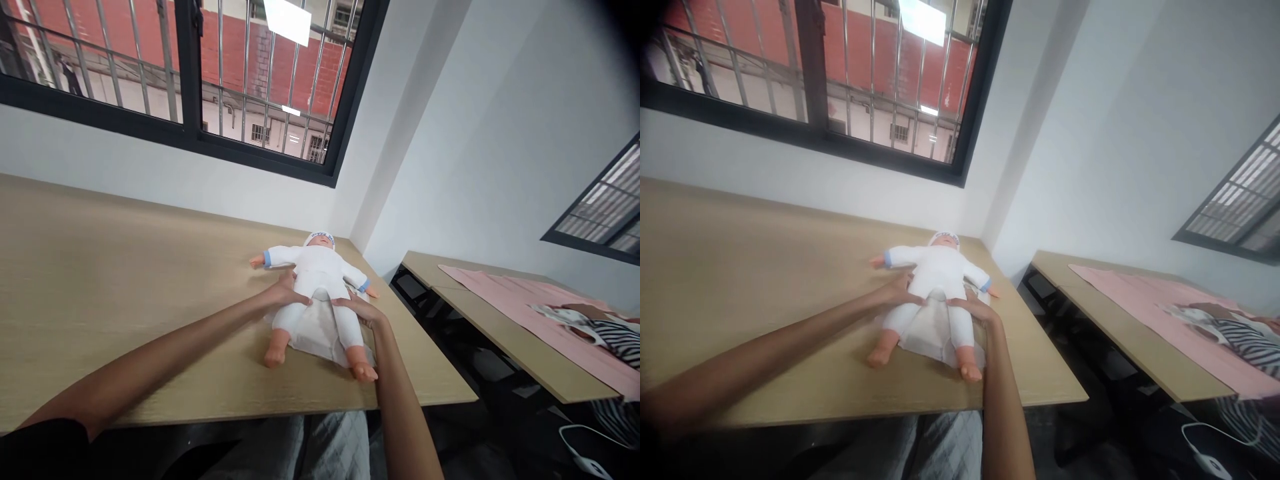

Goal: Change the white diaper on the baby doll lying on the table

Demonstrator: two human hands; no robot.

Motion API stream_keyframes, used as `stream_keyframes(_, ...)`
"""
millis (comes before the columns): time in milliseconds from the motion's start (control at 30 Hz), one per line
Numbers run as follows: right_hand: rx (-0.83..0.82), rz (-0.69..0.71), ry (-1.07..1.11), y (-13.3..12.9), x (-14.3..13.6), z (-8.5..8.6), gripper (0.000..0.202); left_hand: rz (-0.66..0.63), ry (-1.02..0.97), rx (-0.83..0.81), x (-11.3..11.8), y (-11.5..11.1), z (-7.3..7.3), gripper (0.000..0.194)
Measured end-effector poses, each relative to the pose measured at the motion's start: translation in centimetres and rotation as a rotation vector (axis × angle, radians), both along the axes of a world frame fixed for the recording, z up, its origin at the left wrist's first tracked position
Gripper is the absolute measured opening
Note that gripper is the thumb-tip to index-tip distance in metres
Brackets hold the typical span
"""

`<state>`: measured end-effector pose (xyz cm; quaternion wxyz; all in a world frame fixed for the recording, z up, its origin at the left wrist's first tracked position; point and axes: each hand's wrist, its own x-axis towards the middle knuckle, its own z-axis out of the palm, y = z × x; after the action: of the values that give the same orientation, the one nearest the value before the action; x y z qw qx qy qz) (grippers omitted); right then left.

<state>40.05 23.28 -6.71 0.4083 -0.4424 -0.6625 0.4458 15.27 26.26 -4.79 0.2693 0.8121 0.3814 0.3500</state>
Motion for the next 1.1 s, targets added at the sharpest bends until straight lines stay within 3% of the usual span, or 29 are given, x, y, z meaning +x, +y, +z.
stream_keyframes(67, -0.039, -0.015, -0.004, -0.3, -0.3, 0.3, 0.069, 0.164, 0.103, 0.204, 0.7, -1.5, 0.2, 0.056)
stream_keyframes(100, -0.06, -0.026, 0.0, -0.5, -0.4, 0.4, 0.069, 0.174, 0.176, 0.297, 0.9, -2.4, 0.4, 0.049)
stream_keyframes(167, -0.108, -0.048, 0.015, -0.7, -0.6, 0.5, 0.07, 0.024, 0.327, 0.441, 1.4, -3.9, 0.6, 0.031)
stream_keyframes(267, -0.156, -0.065, 0.034, -0.7, -0.7, 0.4, 0.069, -0.339, 0.438, 0.497, 1.6, -5.0, 0.4, 0.017)
stream_keyframes(333, -0.137, -0.055, 0.032, -0.5, -0.6, 0.2, 0.069, -0.478, 0.435, 0.475, 1.6, -4.9, 0.1, 0.011)
stream_keyframes(433, -0.073, -0.02, 0.025, 0.0, -0.4, -0.1, 0.064, -0.544, 0.424, 0.414, 1.6, -4.5, 0.0, 0.019)
stream_keyframes(800, 0.001, 0.004, 0.001, -0.5, -0.9, 0.6, 0.062, -0.467, 0.07, -0.026, 1.9, -4.4, 0.0, 0.041)
stream_keyframes(1100, -0.036, -0.014, 0.016, -0.3, -0.8, 0.3, 0.061, -0.512, 0.123, 0.082, 1.7, -4.9, 0.3, 0.035)
